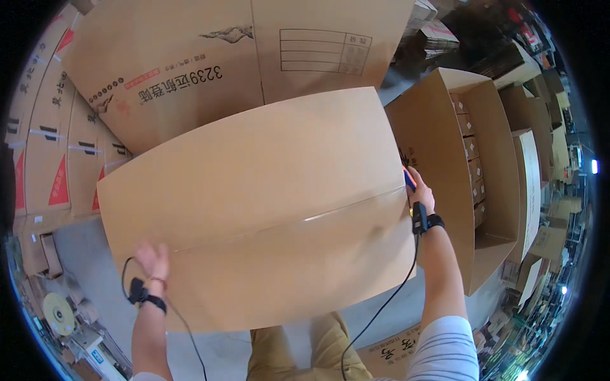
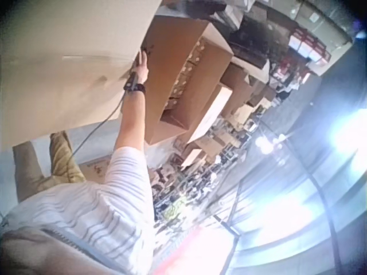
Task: The recorder assembles a large cardboard box, tapes it, and fills it with smaller shoeboxes containing finished shoes from an assembly line.
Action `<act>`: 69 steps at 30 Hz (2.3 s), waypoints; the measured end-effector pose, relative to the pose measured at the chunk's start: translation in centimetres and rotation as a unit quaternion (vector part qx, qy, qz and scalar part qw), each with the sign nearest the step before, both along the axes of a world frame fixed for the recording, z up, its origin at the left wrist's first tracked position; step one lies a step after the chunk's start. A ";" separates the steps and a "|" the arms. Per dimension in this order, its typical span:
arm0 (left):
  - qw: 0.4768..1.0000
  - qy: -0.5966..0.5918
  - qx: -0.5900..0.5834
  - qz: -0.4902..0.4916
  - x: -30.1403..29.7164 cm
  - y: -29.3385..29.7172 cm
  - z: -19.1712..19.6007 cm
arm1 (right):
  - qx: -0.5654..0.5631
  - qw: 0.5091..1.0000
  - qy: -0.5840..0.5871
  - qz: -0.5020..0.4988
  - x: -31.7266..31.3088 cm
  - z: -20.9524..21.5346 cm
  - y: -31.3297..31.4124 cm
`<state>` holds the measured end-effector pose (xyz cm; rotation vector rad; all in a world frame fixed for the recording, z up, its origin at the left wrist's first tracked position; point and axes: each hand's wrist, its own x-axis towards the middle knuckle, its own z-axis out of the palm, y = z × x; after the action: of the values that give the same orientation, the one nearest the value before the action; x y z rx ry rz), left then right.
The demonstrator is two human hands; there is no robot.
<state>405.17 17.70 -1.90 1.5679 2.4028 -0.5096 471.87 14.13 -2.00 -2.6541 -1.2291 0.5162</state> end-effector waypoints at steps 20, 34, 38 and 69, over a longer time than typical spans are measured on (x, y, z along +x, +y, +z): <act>0.817 -0.291 0.348 0.356 -20.8 -15.6 9.8 | -0.001 0.983 -0.169 -0.066 -9.3 14.6 -9.2; 0.408 -0.748 0.130 0.507 -4.6 -16.4 -6.9 | 0.337 0.846 -0.412 0.027 -12.7 63.3 -13.6; 0.651 -0.709 -0.205 0.176 7.8 -21.2 -1.8 | 0.416 0.874 -0.248 0.038 -19.6 61.8 -14.5; 0.713 -0.556 0.398 0.155 15.4 -17.2 28.9 | 0.363 0.741 0.132 -0.549 -30.0 21.9 -72.4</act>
<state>420.55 0.49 26.98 1.0262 1.7426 1.3398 441.88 -58.28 19.88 -1.9818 0.3132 0.1161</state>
